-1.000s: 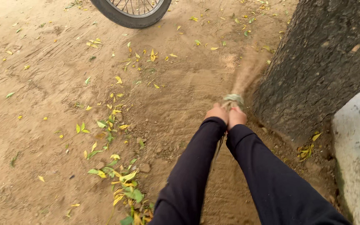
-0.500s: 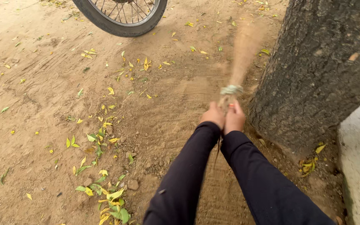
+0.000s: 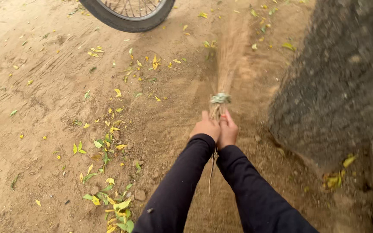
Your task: The person sweeps loose dirt and fallen leaves across a dirt yard using a handheld bundle broom, moving around a tree and a parked motorcycle.
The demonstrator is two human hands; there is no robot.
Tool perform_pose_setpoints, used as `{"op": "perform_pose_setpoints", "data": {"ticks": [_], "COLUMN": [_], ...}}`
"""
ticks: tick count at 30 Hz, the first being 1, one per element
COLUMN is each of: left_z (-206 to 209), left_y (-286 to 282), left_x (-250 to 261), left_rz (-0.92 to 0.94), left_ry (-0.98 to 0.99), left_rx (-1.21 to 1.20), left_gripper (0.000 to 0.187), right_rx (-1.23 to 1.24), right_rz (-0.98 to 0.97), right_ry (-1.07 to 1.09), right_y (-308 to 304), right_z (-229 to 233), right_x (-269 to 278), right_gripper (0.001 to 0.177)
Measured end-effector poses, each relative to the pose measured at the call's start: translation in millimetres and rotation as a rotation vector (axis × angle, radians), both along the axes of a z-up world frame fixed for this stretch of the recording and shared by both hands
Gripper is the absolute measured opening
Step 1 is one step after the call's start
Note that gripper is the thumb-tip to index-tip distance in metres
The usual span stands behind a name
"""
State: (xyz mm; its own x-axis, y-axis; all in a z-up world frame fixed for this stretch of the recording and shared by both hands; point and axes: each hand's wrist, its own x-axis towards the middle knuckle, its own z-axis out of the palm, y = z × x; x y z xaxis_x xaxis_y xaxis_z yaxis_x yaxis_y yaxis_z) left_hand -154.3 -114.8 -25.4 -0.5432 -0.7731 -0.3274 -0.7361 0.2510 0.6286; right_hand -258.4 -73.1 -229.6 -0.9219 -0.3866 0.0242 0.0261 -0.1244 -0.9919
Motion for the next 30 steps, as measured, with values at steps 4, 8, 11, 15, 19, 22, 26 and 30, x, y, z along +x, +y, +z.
{"op": "perform_pose_setpoints", "data": {"ticks": [4,8,11,15,19,22,26,30], "left_z": [41,77,69,36,-3,0,25,26], "left_y": [1,1,-15,-49,-59,-67,-57,-46], "left_x": [-30,-67,-75,-61,-47,-66,-87,-100], "left_rz": [-0.180,-0.414,-0.277,-0.108,-0.041,-0.091,-0.273,-0.377], "left_ry": [-0.014,-0.209,-0.177,-0.073,0.104,0.177,0.098,-0.010], "left_rx": [0.035,0.011,0.047,0.128,0.176,0.213,0.186,0.163], "left_gripper": [0.044,0.058,0.060,0.055,0.057,0.056,0.060,0.059], "right_rx": [0.007,-0.036,-0.237,-0.084,0.074,0.106,0.023,0.000], "right_rz": [-0.225,-0.214,-0.064,0.076,0.018,-0.068,-0.209,-0.174], "right_ry": [-0.002,-0.063,-0.204,-0.292,-0.024,0.094,-0.023,-0.269], "right_y": [-10,-2,-4,-34,-30,-24,-11,7], "right_z": [-16,-14,-5,21,47,63,47,29], "right_x": [-49,-91,-88,-85,-55,-72,-103,-126], "right_gripper": [0.043,0.013,0.011,0.025,0.037,0.038,0.038,0.039]}}
